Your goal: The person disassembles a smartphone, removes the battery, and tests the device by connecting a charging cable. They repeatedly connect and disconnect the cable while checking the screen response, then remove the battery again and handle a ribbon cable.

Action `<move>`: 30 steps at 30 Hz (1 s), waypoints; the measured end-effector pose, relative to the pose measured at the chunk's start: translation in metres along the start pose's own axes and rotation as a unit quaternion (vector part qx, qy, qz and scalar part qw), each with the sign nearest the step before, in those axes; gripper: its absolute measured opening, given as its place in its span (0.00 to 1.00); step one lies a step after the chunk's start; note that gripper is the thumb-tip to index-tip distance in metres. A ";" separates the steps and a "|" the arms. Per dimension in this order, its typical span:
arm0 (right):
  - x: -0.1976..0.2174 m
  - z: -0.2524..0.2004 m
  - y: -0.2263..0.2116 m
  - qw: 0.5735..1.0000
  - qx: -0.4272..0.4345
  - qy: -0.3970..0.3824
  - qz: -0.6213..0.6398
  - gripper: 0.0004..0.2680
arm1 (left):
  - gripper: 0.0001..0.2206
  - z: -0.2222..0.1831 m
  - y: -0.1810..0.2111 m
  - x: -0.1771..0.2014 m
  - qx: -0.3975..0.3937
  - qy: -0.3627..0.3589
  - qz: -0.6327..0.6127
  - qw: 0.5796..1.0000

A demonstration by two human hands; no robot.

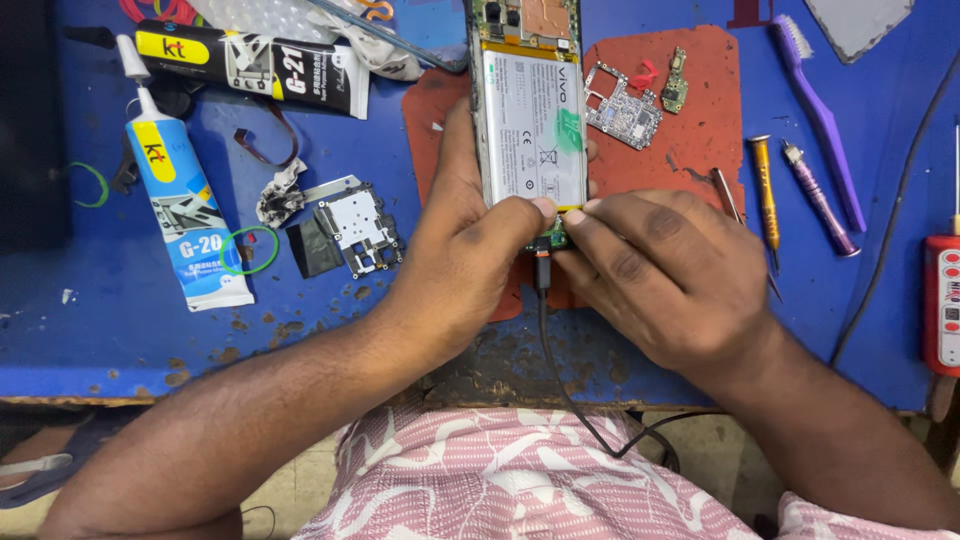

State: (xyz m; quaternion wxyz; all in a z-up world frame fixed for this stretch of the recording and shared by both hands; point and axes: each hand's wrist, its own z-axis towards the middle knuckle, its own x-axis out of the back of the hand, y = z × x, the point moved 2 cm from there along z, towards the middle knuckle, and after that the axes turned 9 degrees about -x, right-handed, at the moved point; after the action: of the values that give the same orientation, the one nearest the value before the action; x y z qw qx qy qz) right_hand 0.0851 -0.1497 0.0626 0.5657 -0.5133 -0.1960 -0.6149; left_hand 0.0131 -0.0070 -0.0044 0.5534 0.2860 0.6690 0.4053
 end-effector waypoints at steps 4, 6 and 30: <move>-0.004 -0.003 0.002 0.999 0.029 -0.010 -0.019 0.10 | 0.30 -0.001 -0.003 0.000 0.020 0.007 -0.005 1.000; -0.004 -0.003 0.003 0.999 0.033 -0.009 -0.022 0.10 | 0.30 -0.001 -0.005 0.000 0.024 0.018 -0.032 0.999; -0.009 -0.018 0.032 0.856 -0.301 -0.029 0.418 0.11 | 0.42 0.010 0.003 0.006 -0.156 -0.005 -0.026 0.987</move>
State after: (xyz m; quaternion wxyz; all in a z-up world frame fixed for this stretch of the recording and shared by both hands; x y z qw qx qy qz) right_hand 0.1051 -0.1692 0.0372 0.5815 -0.7099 0.2155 -0.3338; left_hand 0.0216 0.0014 -0.0053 0.6050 0.1806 0.6025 0.4882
